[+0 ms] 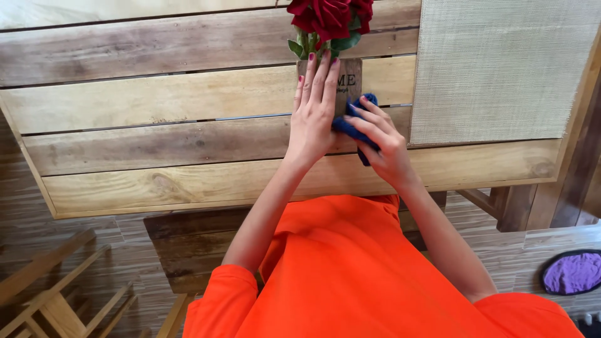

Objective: Clean the table and a wooden flower box with a blue cloth.

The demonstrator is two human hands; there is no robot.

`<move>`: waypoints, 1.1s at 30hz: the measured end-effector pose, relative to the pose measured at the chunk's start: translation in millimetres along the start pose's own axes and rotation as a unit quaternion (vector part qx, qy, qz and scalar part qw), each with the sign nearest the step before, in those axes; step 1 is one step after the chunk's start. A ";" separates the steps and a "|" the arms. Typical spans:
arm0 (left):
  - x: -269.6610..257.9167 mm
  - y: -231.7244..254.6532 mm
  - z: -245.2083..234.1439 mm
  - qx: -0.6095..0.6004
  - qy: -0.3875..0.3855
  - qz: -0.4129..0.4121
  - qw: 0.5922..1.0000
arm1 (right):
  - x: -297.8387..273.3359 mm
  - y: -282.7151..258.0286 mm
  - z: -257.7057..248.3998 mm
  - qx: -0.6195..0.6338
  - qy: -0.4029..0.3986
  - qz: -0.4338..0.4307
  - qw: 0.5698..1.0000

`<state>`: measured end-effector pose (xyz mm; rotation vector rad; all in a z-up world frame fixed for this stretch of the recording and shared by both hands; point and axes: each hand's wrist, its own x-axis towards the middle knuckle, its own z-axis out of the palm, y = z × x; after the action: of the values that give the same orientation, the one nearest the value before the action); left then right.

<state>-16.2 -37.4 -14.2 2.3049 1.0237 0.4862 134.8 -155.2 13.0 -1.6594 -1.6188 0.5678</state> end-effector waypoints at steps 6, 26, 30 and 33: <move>3.0 2.4 3.3 0.141 0.024 0.026 0.989 | 19.1 -2.8 -13.2 0.023 0.121 0.058 0.991; 15.8 51.4 -50.6 -0.199 0.091 -0.188 0.957 | 46.4 -70.9 -41.3 -0.132 0.174 -0.005 0.976; 11.5 55.3 -41.8 -0.235 0.102 -0.198 0.946 | 66.1 -95.1 -31.0 -0.213 0.132 0.035 0.968; 4.9 46.8 -33.6 -0.259 0.098 -0.209 0.938 | 69.2 -98.3 -23.9 -0.263 0.093 0.066 0.958</move>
<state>-4.8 -47.6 41.5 1.5480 1.2617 0.7149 96.0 -98.8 114.6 -2.1435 -1.6137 0.0285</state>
